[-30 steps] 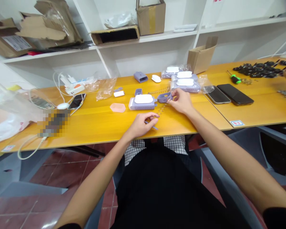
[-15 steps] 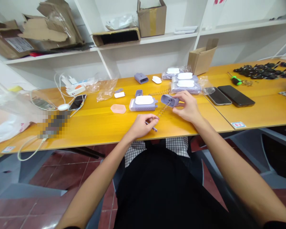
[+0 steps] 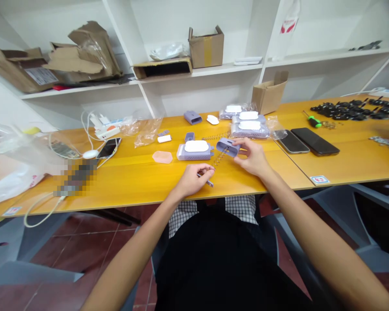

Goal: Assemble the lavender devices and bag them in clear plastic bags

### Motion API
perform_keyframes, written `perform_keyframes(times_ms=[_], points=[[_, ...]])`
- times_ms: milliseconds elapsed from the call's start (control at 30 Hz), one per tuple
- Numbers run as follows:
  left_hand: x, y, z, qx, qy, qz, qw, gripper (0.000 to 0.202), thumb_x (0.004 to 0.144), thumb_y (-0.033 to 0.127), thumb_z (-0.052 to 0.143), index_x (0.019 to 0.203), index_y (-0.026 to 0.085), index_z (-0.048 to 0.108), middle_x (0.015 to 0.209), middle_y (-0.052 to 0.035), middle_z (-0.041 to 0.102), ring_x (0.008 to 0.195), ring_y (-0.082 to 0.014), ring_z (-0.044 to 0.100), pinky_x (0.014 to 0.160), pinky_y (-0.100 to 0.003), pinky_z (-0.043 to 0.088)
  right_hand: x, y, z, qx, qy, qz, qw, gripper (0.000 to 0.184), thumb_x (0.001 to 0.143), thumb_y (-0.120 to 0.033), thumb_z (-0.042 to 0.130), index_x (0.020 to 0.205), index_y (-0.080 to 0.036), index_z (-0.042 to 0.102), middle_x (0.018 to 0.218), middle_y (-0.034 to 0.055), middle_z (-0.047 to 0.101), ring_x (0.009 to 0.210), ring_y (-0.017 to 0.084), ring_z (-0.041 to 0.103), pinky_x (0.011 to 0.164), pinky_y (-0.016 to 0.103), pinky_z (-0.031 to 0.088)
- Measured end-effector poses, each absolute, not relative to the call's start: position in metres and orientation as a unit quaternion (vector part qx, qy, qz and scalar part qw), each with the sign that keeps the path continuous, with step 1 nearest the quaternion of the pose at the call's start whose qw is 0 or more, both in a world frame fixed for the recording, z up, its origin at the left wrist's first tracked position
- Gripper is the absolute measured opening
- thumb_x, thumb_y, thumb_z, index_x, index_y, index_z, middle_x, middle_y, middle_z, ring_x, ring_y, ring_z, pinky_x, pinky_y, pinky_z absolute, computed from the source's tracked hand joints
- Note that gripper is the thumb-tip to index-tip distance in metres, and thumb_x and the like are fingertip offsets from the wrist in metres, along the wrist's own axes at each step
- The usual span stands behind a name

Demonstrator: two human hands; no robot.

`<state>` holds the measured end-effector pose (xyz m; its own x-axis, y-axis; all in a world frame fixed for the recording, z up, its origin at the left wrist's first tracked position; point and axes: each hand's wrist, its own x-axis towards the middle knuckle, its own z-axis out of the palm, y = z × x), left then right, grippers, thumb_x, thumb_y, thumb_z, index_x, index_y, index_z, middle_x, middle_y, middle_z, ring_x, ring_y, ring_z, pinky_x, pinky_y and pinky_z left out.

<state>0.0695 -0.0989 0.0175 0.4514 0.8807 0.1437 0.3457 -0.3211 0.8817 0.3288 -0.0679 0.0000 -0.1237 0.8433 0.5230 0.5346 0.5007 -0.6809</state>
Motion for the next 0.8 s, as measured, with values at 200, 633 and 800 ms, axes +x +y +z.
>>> perform_keyframes(times_ms=[200,633,800], points=[[0.069,-0.098,0.016,0.724,0.415,0.329,0.441,0.023,0.097,0.035,0.063,0.096,0.014,0.072,0.088,-0.0072,0.076,0.063,-0.0173,0.074,0.063,-0.031,0.06,0.323,-0.074,0.002,-0.45,-0.739,0.154,0.477,0.038,0.082,-0.022,0.059,0.12,-0.022,0.066,0.141,0.0125,0.069,0.129,0.03,0.067,0.098,0.049,0.065],[0.068,-0.099,0.019,0.741,0.412,0.308,0.432,0.024,0.095,0.035,0.065,0.1,0.013,0.073,0.088,-0.0068,0.075,0.067,-0.0158,0.072,0.065,-0.029,0.06,0.322,-0.065,-0.003,-0.385,-0.75,0.105,0.528,0.038,0.075,-0.01,0.067,0.11,-0.024,0.07,0.127,0.0092,0.075,0.115,0.031,0.073,0.085,0.047,0.068],[0.069,-0.101,0.022,0.747,0.405,0.296,0.437,0.023,0.096,0.034,0.064,0.097,0.013,0.073,0.087,-0.0063,0.074,0.066,-0.0153,0.072,0.064,-0.028,0.059,0.323,-0.065,-0.003,-0.384,-0.757,0.102,0.519,0.035,0.076,-0.009,0.069,0.107,-0.025,0.07,0.126,0.0084,0.076,0.111,0.03,0.075,0.085,0.048,0.068]])
